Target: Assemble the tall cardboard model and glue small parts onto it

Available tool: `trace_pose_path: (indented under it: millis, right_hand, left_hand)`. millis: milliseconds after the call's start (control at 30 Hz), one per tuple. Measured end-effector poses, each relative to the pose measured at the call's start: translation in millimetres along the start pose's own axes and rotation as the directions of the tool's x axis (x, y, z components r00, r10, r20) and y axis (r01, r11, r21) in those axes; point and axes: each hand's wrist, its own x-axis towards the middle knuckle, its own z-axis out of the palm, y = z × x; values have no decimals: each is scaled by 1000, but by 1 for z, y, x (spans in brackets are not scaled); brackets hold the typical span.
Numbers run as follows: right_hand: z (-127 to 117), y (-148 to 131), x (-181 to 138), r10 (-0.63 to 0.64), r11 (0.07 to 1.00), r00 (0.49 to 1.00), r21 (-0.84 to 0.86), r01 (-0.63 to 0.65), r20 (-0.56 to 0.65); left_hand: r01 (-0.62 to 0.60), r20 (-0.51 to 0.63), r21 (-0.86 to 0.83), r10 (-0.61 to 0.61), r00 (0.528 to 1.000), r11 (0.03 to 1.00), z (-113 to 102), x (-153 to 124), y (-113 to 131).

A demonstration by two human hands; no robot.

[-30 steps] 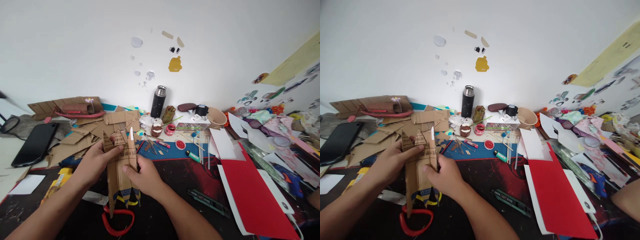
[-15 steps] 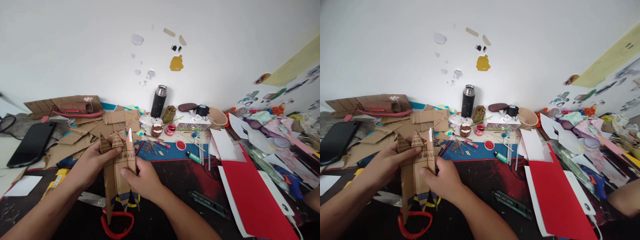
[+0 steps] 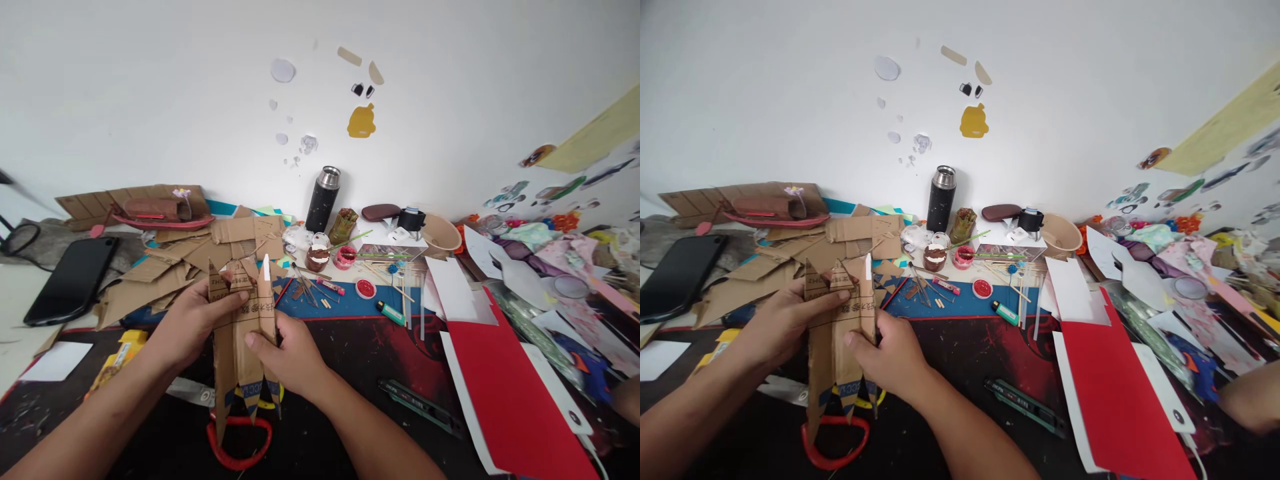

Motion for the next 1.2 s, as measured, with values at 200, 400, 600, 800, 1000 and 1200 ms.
trace_pose_path:
  millis: [200, 400, 600, 800, 1000, 1200]
  right_hand:
    - [-2, -2, 0, -35, 999, 999, 32, 35, 1]
    - [-1, 1, 0, -18, 1000, 1000, 10, 18, -2]
    - [-1, 2, 1, -9, 1000, 1000, -8, 9, 3]
    - [0, 4, 1, -5, 1000, 1000, -3, 5, 2]
    - [1, 4, 1, -8, 1000, 1000, 0, 8, 2]
    - [0, 3, 0, -15, 998, 1000, -62, 16, 5]
  left_hand:
    - [-42, -32, -95, 39, 999, 995, -1, 0, 0]
    - [-93, -37, -54, 91, 995, 994, -4, 2, -7]
    - [-63, -39, -62, 61, 997, 996, -4, 3, -7]
    - [-65, -53, -35, 63, 997, 997, -3, 3, -6]
    - [-68, -52, -19, 67, 996, 997, 0, 0, -5]
    - [-37, -54, 6, 37, 998, 999, 7, -4, -3]
